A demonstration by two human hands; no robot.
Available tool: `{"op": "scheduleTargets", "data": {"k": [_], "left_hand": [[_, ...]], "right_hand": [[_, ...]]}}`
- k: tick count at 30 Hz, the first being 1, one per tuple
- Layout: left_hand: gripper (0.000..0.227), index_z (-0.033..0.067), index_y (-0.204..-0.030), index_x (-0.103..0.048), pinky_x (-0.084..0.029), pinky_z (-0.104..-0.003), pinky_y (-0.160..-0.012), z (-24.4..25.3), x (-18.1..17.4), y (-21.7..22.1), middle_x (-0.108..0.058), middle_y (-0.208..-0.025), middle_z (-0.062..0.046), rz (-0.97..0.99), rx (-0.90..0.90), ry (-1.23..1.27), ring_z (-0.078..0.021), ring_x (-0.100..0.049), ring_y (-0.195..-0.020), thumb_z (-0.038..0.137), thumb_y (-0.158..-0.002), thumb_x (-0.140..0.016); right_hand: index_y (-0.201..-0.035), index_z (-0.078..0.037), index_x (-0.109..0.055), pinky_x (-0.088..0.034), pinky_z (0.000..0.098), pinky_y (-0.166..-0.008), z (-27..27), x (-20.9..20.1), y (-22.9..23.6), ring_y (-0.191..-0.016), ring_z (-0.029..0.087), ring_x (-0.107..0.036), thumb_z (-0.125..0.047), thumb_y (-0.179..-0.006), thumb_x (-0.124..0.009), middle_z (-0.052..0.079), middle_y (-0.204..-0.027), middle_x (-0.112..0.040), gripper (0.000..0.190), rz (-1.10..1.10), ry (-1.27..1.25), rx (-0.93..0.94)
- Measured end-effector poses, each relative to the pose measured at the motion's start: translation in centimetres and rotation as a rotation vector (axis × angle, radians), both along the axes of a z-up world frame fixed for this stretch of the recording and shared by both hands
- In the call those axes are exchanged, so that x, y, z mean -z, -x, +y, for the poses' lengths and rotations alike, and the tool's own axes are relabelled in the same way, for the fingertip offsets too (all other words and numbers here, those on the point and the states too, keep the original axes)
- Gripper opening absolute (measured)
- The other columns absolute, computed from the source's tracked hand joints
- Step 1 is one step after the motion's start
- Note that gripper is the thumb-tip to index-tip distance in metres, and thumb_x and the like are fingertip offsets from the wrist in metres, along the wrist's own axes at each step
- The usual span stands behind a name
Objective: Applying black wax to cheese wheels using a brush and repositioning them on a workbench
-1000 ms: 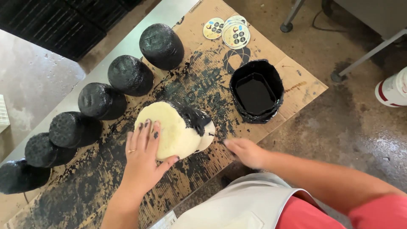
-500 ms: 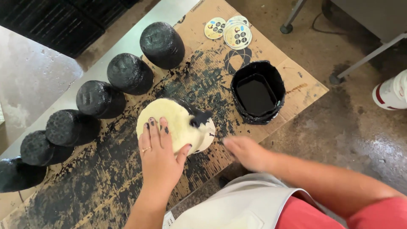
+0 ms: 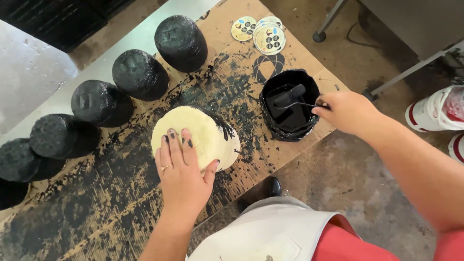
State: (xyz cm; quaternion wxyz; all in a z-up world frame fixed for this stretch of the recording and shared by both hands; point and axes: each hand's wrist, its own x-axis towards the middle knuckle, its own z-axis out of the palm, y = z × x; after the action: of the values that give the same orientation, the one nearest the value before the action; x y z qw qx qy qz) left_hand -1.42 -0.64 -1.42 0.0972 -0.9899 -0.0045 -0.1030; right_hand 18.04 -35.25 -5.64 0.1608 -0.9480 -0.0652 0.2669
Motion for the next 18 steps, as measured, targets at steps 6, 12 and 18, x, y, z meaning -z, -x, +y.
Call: {"op": "scheduleTargets", "data": {"k": [6,12,18], "left_hand": [[0.094,-0.0023,-0.157,-0.034,-0.035,-0.056,-0.117,-0.1,0.0,-0.1,-0.042,-0.156,-0.030,-0.026,-0.010,-0.006,-0.0465,-0.043,-0.142,0.062,-0.092,-0.057],[0.093,-0.0023,-0.159,-0.029,-0.031,-0.057,-0.120,0.2,0.2,0.0,-0.038,-0.158,-0.031,0.005,-0.013,0.023,-0.0471,-0.037,-0.146,0.062,-0.096,-0.050],[0.093,-0.0012,-0.160,-0.028,-0.031,-0.057,-0.120,0.4,0.4,0.1,-0.039,-0.158,-0.030,-0.007,-0.010,0.045,-0.0470,-0.038,-0.146,0.063,-0.096,-0.050]], "right_hand": [[-0.134,-0.029,-0.061,-0.060,0.0443,-0.072,2.9,6.8,-2.8,-0.102,0.031,-0.073,-0.043,-0.106,-0.047,0.004,-0.114,-0.074,0.034,-0.039,0.430,-0.352],[-0.127,-0.025,-0.061,-0.061,0.0409,-0.061,5.0,9.5,-4.0,-0.095,0.026,-0.073,-0.016,-0.103,-0.050,-0.003,-0.111,-0.073,0.028,0.050,0.550,-0.424],[-0.132,-0.034,-0.066,-0.062,0.0437,-0.084,3.0,4.1,-3.8,-0.114,0.027,-0.069,-0.044,-0.103,-0.052,-0.001,-0.123,-0.073,0.034,0.090,0.375,-0.249]]}}
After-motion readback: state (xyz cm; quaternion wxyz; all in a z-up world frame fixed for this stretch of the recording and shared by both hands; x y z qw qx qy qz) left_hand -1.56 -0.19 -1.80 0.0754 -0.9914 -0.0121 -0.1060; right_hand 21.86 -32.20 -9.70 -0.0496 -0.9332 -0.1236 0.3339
